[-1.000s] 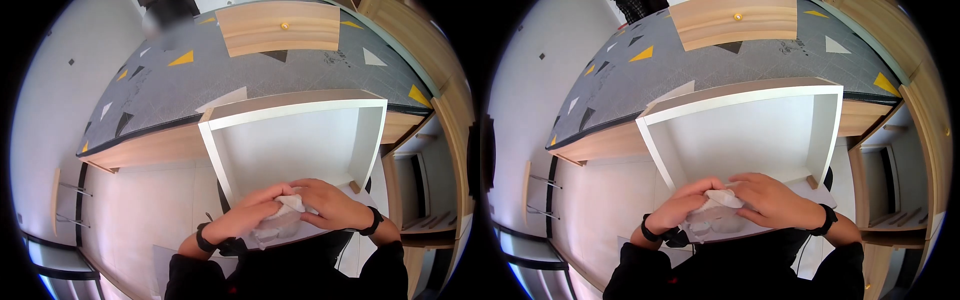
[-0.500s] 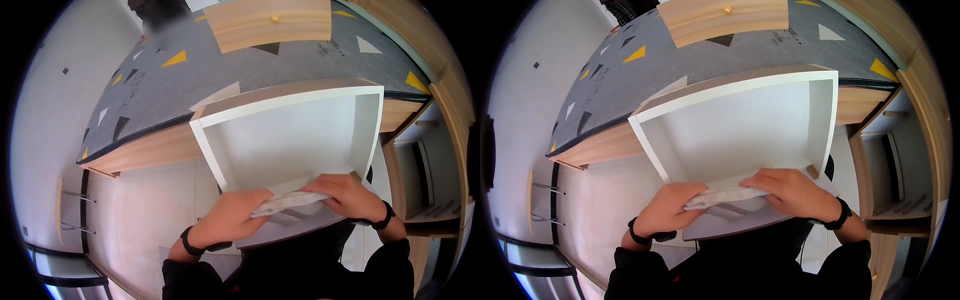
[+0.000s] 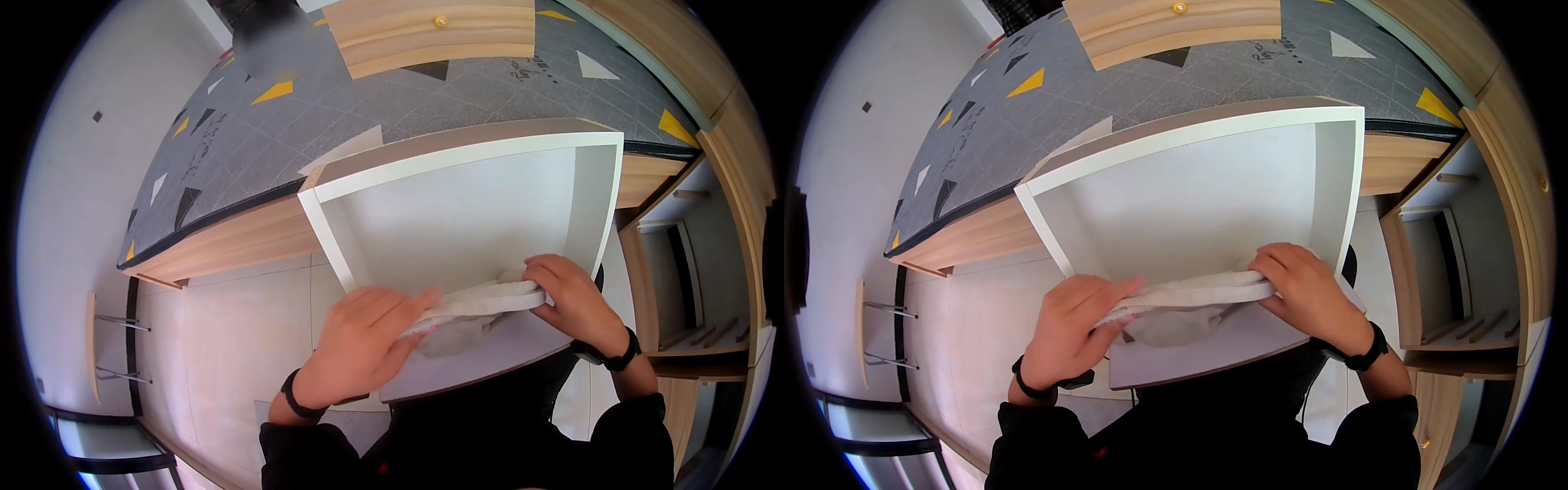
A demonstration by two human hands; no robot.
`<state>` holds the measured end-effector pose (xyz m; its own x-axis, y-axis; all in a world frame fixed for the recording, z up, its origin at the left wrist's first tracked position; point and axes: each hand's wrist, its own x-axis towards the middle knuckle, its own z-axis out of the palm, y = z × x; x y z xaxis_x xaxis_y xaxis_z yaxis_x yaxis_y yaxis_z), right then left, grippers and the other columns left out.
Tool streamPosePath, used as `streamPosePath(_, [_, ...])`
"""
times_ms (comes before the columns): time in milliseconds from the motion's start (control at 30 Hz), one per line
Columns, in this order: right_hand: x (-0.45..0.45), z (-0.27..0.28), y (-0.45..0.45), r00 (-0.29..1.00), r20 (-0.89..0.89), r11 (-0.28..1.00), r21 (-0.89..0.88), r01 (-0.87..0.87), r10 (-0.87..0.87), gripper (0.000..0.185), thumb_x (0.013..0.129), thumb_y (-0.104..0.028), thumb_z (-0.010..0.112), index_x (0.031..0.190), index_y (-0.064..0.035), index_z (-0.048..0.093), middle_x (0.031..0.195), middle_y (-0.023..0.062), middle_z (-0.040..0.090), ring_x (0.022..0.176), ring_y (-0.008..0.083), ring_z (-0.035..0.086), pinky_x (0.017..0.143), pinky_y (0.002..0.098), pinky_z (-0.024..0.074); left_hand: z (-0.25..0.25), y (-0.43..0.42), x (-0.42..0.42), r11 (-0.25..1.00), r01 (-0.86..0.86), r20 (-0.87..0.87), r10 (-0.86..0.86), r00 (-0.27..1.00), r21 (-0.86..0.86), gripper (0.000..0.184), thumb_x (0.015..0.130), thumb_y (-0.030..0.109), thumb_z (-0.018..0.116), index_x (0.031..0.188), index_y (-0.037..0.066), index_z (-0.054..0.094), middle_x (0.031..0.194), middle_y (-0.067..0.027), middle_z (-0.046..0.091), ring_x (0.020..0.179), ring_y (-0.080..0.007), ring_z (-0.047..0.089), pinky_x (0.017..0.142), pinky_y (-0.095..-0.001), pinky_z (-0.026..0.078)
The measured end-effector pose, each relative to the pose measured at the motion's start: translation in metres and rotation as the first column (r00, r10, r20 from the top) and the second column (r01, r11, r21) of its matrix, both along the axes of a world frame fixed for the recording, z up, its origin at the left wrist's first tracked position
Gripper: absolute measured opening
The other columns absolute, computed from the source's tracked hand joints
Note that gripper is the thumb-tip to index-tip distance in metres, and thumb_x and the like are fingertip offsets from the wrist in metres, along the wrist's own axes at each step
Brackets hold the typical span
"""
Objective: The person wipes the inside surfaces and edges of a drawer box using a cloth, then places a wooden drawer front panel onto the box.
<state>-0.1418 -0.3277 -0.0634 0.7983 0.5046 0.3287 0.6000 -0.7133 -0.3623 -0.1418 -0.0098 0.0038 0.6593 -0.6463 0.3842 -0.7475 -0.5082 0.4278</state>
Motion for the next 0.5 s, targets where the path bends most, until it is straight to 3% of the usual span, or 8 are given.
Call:
streamPosePath(67, [-0.002, 0.002, -0.001, 0.97, -0.241, 0.999, 0.055, 0.003, 0.01, 0.038, 0.077, -0.005, 0.075, 0.11, -0.0033, 0.058, 0.102, 0.0151, 0.064, 0.094, 0.0346, 0.064, 0.081, 0.0423, 0.0525, 0.0, 0.002, -0.001, 0.998, -0.042, -0.099, 0.037, 0.994, -0.053, 0.046, 0.079, -0.001, 0.068, 0.125, 0.003, 0.067, 0.092, -0.0153, 0.068, 0.079, -0.0338, 0.062, 0.074, -0.0404, 0.051])
streamPosePath(100, [-0.003, 0.004, -0.003, 0.97, -0.242, 0.999, 0.054, 0.001, 0.012, 0.038, 0.077, -0.005, 0.075, 0.11, -0.0033, 0.058, 0.102, 0.0151, 0.064, 0.094, 0.0346, 0.064, 0.081, 0.0423, 0.0525, -0.001, 0.004, 0.001, 0.998, -0.044, -0.099, 0.039, 0.994, -0.053, 0.046, 0.079, -0.001, 0.068, 0.125, 0.003, 0.067, 0.092, -0.0153, 0.068, 0.079, -0.0338, 0.062, 0.074, -0.0404, 0.051])
streamPosePath(167, [-0.005, 0.01, -0.007, 0.905, -0.426, 0.989, 0.132, 0.066, -0.004, 0.039, 0.081, -0.01, 0.075, 0.115, -0.0027, 0.057, 0.099, 0.017, 0.062, 0.09, 0.035, 0.063, 0.079, 0.0417, 0.0524, -0.003, 0.007, 0.008, 0.992, -0.056, -0.041, 0.052, 0.998, -0.112, 0.049, 0.082, 0.013, 0.078, 0.129, 0.007, 0.066, 0.083, -0.0092, 0.068, 0.07, -0.0281, 0.061, 0.081, -0.0376, 0.052])
streamPosePath(300, [-0.01, 0.029, -0.011, 0.91, -0.395, 0.968, 0.25, -0.025, 0.126, 0.044, 0.082, -0.016, 0.079, 0.117, -0.0028, 0.057, 0.101, 0.0159, 0.06, 0.09, 0.0342, 0.064, 0.078, 0.0408, 0.0526, -0.003, 0.016, 0.01, 0.991, -0.11, -0.051, 0.106, 0.993, -0.081, 0.047, 0.078, 0.023, 0.084, 0.121, 0.009, 0.07, 0.084, -0.0073, 0.071, 0.068, -0.0255, 0.061, 0.086, -0.036, 0.051])
streamPosePath(367, [-0.014, 0.035, -0.008, 0.912, -0.401, 0.994, 0.093, -0.056, 0.089, 0.051, 0.081, -0.021, 0.082, 0.123, -0.0054, 0.058, 0.105, 0.0139, 0.058, 0.091, 0.0331, 0.064, 0.08, 0.0398, 0.0531, -0.002, 0.017, 0.01, 0.997, -0.073, -0.056, 0.073, 0.996, -0.012, 0.054, 0.063, 0.029, 0.089, 0.112, 0.011, 0.075, 0.089, -0.0011, 0.074, 0.076, -0.0275, 0.064, 0.079, -0.0353, 0.053])
streamPosePath(500, [-0.017, 0.035, -0.013, 0.935, -0.351, 0.999, 0.021, -0.043, 0.048, 0.054, 0.079, -0.023, 0.085, 0.125, -0.0081, 0.061, 0.11, 0.0122, 0.056, 0.093, 0.0323, 0.065, 0.08, 0.0377, 0.0547, -0.01, 0.017, 0.012, 1.0, -0.021, -0.017, 0.021, 1.0, 0.014, 0.05, 0.061, 0.021, 0.09, 0.108, 0.012, 0.075, 0.088, -0.0022, 0.074, 0.073, -0.0248, 0.064, 0.077, -0.0342, 0.052])
